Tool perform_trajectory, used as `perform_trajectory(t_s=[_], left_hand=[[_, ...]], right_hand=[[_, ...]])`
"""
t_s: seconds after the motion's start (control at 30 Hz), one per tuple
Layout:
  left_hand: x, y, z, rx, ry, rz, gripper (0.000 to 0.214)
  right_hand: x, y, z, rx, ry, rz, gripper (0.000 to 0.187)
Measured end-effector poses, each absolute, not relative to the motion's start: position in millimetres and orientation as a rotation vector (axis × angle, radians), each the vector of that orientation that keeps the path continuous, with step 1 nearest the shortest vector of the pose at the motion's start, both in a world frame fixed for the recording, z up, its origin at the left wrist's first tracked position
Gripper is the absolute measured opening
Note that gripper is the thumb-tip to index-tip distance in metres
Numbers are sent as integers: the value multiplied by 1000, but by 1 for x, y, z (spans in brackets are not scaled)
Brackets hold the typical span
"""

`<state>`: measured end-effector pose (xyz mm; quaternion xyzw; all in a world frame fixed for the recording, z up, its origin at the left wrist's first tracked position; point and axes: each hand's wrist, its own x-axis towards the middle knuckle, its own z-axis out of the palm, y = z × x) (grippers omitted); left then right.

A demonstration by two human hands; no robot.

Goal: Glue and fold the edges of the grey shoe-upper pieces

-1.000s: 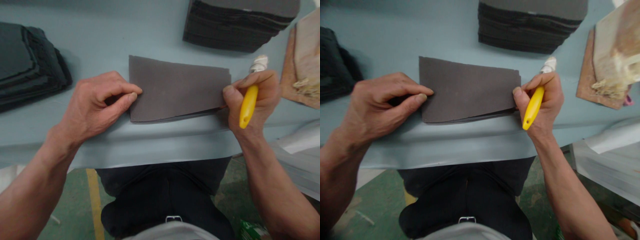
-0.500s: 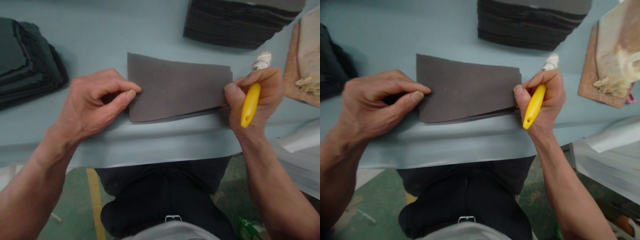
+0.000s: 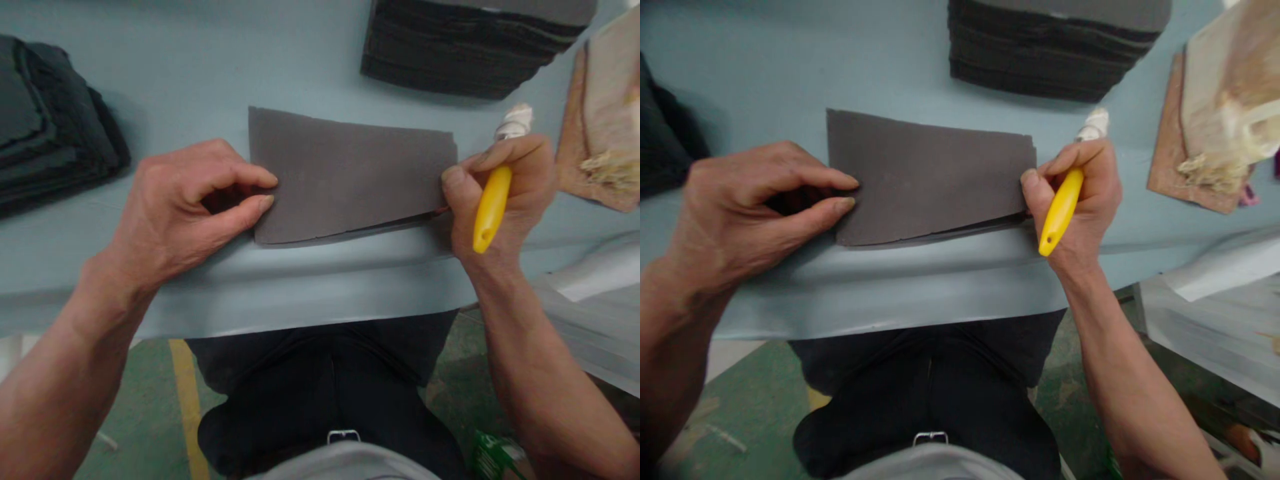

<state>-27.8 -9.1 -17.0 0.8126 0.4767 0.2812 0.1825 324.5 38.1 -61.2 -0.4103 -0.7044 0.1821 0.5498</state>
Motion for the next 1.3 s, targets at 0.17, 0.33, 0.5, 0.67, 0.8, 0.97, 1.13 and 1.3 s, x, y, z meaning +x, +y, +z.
perform_trajectory(t_s=[0.17, 0.33, 0.5, 0.67, 0.8, 0.97, 1.13, 1.3], left_hand=[[-28, -10, -18, 2267, 1402, 777, 23], [-31, -7, -24, 2296, 1410, 792, 26], [-32, -7, -24, 2309, 1404, 801, 23], [-30, -7, -23, 2311, 1423, 772, 22], [-28, -7, -22, 2296, 1434, 766, 23], [-28, -7, -23, 2313, 1429, 764, 23], [-29, -7, -23, 2319, 1428, 778, 22], [-29, -7, -23, 2304, 1439, 771, 22]], right_hand=[[325, 38, -63, -969, -1635, 454, 38], [326, 37, -63, -988, -1624, 489, 40], [335, 40, -63, -965, -1683, 560, 41], [342, 40, -60, -1029, -1742, 588, 40], [339, 35, -55, -1062, -1764, 562, 42], [338, 33, -51, -1125, -1796, 508, 35], [340, 31, -48, -1113, -1830, 508, 28], [335, 29, -43, -1067, -1832, 480, 26]])
